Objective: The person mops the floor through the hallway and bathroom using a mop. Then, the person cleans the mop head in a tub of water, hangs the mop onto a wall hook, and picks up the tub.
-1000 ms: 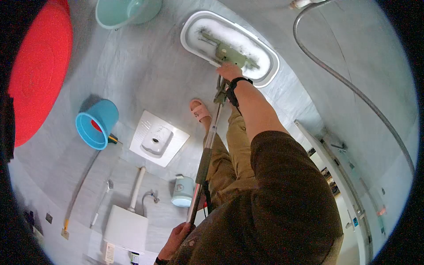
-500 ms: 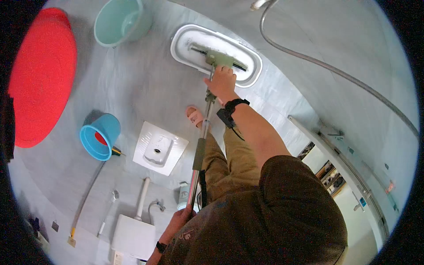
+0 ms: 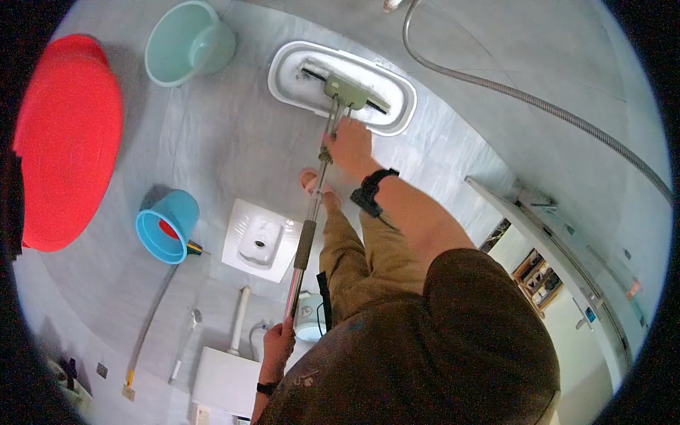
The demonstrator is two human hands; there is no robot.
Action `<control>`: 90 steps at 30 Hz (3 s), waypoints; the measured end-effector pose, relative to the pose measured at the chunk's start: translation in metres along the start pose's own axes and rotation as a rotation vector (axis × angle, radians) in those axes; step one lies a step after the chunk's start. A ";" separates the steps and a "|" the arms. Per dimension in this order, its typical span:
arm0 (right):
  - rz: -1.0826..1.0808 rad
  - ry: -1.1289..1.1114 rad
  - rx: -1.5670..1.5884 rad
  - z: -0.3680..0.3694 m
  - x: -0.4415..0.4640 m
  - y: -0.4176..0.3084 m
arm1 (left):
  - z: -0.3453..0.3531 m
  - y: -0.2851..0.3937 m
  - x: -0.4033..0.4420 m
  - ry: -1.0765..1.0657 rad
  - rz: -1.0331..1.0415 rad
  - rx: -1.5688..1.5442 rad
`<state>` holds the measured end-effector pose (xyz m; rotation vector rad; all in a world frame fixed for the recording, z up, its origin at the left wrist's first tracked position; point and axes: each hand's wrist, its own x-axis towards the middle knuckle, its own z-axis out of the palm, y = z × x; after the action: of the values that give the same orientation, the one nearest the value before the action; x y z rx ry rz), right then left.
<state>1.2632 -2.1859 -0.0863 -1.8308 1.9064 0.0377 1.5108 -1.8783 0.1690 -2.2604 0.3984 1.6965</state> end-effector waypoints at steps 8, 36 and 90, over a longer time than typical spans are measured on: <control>0.012 -0.128 -0.033 0.044 0.079 0.035 | 0.002 0.022 -0.036 -0.164 -0.144 -0.278; 0.044 -0.078 -0.081 -0.021 -0.011 -0.025 | 0.008 0.047 -0.048 -0.164 -0.067 -0.024; -0.061 -0.213 0.354 -0.149 -0.165 0.015 | 0.131 -0.068 -0.172 0.439 0.273 0.200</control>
<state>1.1966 -2.0828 0.1003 -1.5770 1.5937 -0.1148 1.3746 -1.7566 0.3039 -2.5001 0.9651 1.1827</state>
